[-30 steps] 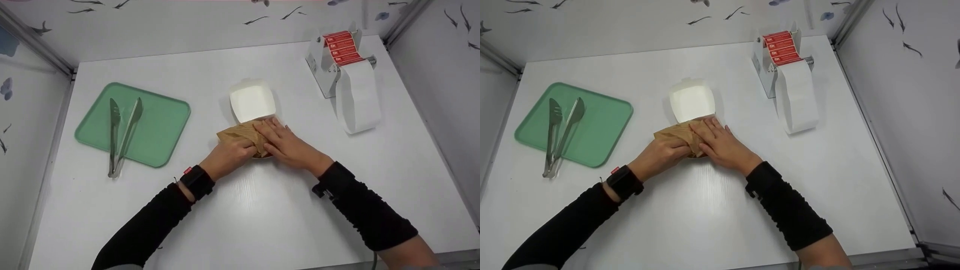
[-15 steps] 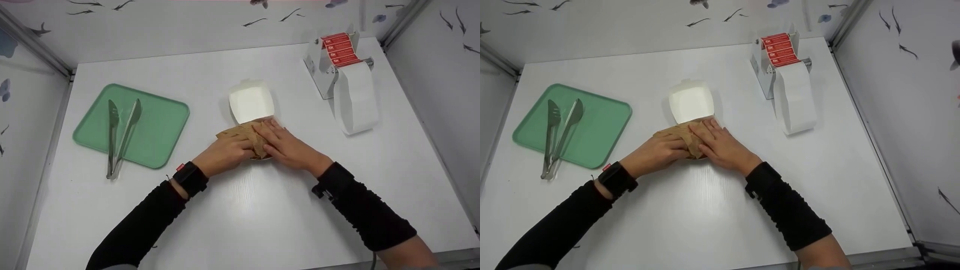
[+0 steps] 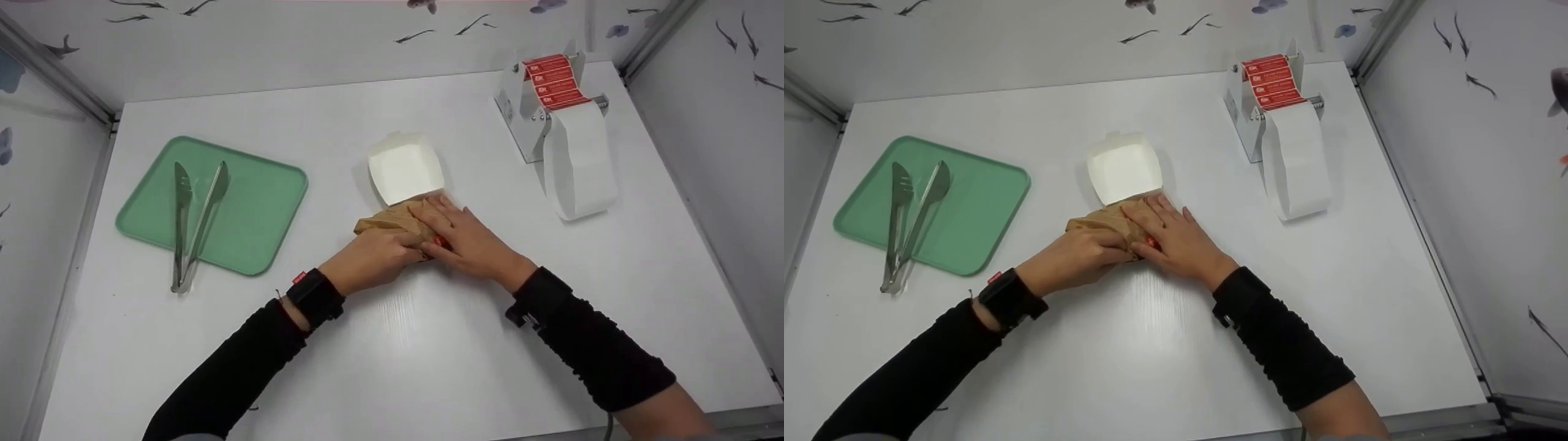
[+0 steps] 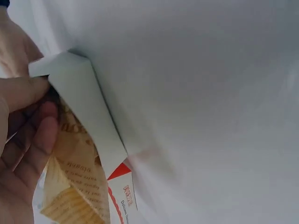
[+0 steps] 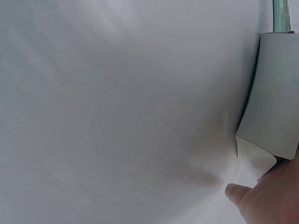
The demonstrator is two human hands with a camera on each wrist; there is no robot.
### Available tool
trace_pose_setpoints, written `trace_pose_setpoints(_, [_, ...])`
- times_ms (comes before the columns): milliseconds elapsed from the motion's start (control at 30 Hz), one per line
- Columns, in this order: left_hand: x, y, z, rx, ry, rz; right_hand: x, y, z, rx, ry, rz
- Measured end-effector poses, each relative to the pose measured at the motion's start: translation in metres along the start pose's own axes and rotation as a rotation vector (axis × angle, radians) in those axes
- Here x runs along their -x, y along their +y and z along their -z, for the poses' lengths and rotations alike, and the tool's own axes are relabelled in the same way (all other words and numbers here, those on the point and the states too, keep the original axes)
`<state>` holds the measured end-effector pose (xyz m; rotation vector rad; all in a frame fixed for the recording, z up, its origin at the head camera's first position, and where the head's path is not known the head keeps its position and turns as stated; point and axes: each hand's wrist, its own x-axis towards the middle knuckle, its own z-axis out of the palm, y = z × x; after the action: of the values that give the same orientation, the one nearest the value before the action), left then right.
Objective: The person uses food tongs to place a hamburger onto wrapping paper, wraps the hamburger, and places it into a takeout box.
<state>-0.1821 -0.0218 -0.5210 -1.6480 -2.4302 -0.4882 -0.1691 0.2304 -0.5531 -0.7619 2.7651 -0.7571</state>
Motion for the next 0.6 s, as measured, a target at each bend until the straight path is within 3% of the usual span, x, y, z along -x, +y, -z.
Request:
trace_pose_setpoints(33, [0.003,-0.002,0.003,0.050,0.037,0.047,0.000,0.000,0.000,0.006,-0.004,-0.008])
trace_pose_setpoints(100, [0.011,-0.006,0.009,0.121,0.129,0.210,0.000,0.000,0.000,0.012,-0.014,-0.025])
trace_pose_setpoints(200, [0.024,-0.015,0.016,0.212,0.198,0.554,0.000,0.000,-0.001,0.023,-0.027,-0.045])
trace_pose_setpoints(267, [0.032,-0.023,0.017,0.400,0.153,0.765,0.000,0.000,-0.002,0.027,-0.030,-0.054])
trace_pose_setpoints(367, [0.037,-0.031,0.012,0.850,0.111,0.993,0.001,0.000,-0.003,0.033,-0.039,-0.067])
trace_pose_setpoints(467, [0.033,-0.032,0.004,1.211,0.197,1.117,0.002,0.000,-0.004,0.032,-0.043,-0.063])
trace_pose_setpoints(533, [0.026,-0.029,0.000,1.324,0.289,1.120,0.002,-0.001,-0.004,0.028,-0.043,-0.060])
trace_pose_setpoints(600, [0.017,-0.024,-0.003,1.345,0.334,1.092,0.002,-0.001,-0.004,0.025,-0.039,-0.057])
